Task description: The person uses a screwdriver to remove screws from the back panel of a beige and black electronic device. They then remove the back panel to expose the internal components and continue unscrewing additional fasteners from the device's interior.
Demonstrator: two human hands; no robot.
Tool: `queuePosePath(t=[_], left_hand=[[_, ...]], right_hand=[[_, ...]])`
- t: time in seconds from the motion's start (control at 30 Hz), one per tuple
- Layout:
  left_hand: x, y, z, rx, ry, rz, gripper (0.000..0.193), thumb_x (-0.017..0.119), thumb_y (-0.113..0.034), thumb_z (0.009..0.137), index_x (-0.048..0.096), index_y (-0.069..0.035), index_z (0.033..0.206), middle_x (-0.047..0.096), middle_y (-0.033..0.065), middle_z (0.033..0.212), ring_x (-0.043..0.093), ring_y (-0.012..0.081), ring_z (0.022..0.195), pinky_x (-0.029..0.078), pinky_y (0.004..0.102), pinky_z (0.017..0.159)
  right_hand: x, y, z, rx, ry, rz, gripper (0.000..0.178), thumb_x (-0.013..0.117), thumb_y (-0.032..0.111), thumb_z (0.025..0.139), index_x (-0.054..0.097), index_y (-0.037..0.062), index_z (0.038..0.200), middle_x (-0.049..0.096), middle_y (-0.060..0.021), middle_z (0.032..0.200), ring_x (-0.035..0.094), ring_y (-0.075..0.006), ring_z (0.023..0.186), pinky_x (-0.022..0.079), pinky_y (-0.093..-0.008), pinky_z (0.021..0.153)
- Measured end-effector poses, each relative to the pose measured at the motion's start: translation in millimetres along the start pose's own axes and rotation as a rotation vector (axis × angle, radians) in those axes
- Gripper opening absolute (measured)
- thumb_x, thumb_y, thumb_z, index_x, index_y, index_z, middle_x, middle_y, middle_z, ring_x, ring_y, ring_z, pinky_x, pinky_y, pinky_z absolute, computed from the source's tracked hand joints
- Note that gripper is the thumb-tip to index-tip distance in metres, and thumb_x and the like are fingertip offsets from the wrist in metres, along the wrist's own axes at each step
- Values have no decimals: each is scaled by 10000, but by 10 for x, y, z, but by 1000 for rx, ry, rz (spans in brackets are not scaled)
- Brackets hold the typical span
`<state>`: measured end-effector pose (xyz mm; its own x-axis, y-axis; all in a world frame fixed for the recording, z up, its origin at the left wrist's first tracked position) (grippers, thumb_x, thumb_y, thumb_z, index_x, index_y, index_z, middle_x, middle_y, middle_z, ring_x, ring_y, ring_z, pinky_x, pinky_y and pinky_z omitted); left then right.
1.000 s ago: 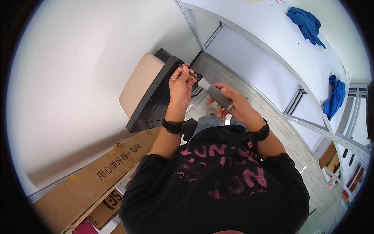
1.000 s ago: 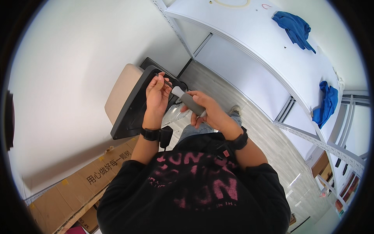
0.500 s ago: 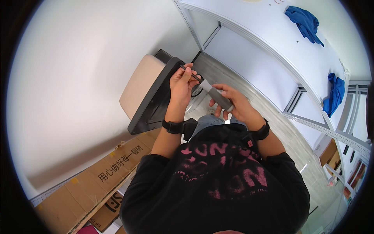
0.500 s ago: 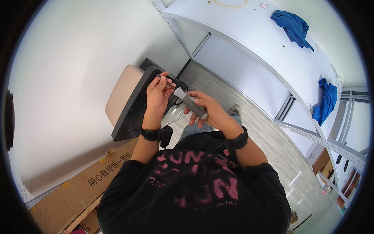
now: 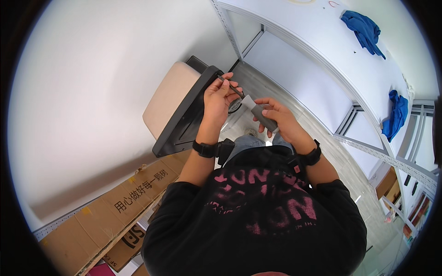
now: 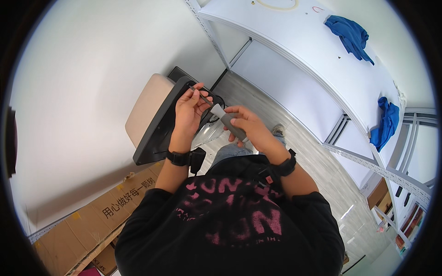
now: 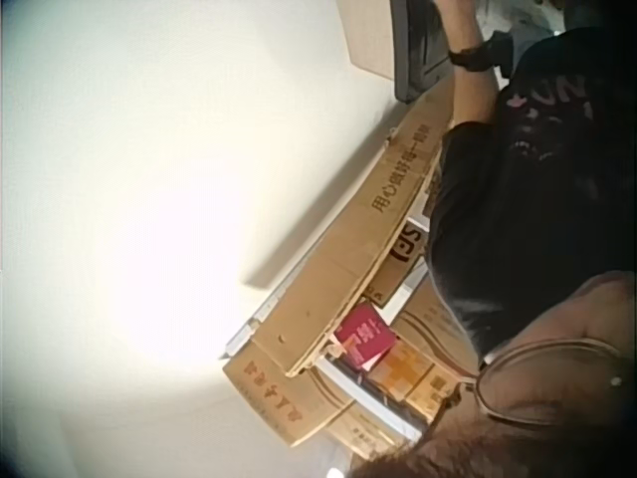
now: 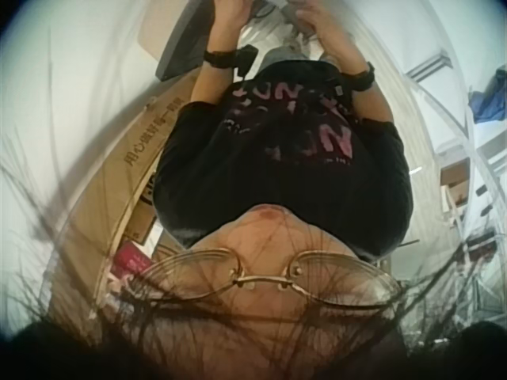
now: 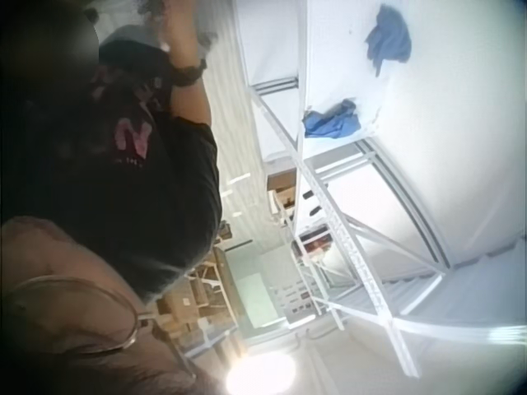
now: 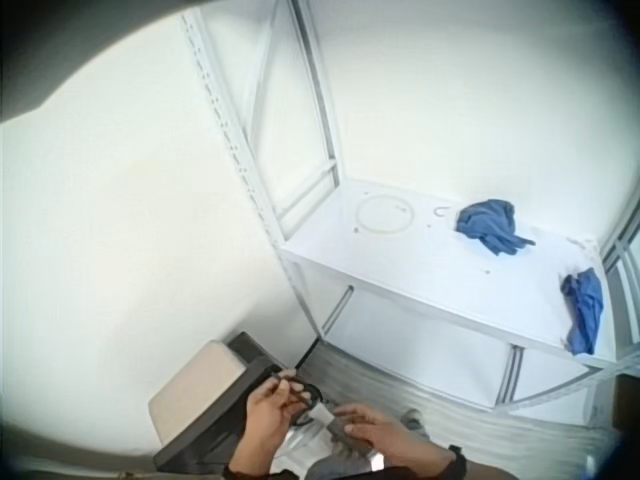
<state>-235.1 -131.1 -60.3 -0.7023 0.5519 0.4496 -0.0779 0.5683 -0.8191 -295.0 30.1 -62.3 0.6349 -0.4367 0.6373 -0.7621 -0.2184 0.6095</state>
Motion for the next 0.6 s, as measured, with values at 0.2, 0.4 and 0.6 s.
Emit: queuePosePath(t=[0.2, 0.4, 0.6], left_hand=[[-20, 15, 15, -19, 19, 62, 255, 480, -151, 959, 517, 3, 1159, 622, 60, 859, 641, 163, 772, 538, 277, 677], [-7, -20, -22, 7, 3, 2, 261, 485, -164, 959, 513, 5, 1156, 619, 57, 846, 639, 165, 771, 537, 278, 677], [-32, 30, 10, -23, 13, 25, 253, 479, -165, 962, 520, 6, 1144, 621, 61, 854, 640, 165, 774, 537, 282, 685]], right_hand=[[-6, 84, -20, -236, -124, -325, 466, 638, 125, 820, 455, 22, 1236, 518, -96, 1050, 582, -136, 754, 452, -234, 443], [24, -10, -19, 40, 61, 62, 468, 644, 127, 812, 465, 54, 1239, 528, -72, 998, 580, -133, 755, 462, -233, 476], [-20, 78, -29, -276, -106, -450, 410, 549, 200, 872, 457, 55, 1245, 548, -83, 999, 587, -147, 746, 457, -235, 466]])
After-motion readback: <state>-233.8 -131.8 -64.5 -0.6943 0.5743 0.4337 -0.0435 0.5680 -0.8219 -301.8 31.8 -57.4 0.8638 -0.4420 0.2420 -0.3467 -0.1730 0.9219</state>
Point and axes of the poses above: each hand's wrist, its own z-axis towards the middle knuckle, its own x-axis out of the palm, y = z × x, the point moved 8 cm from there along z, towards the middle knuckle
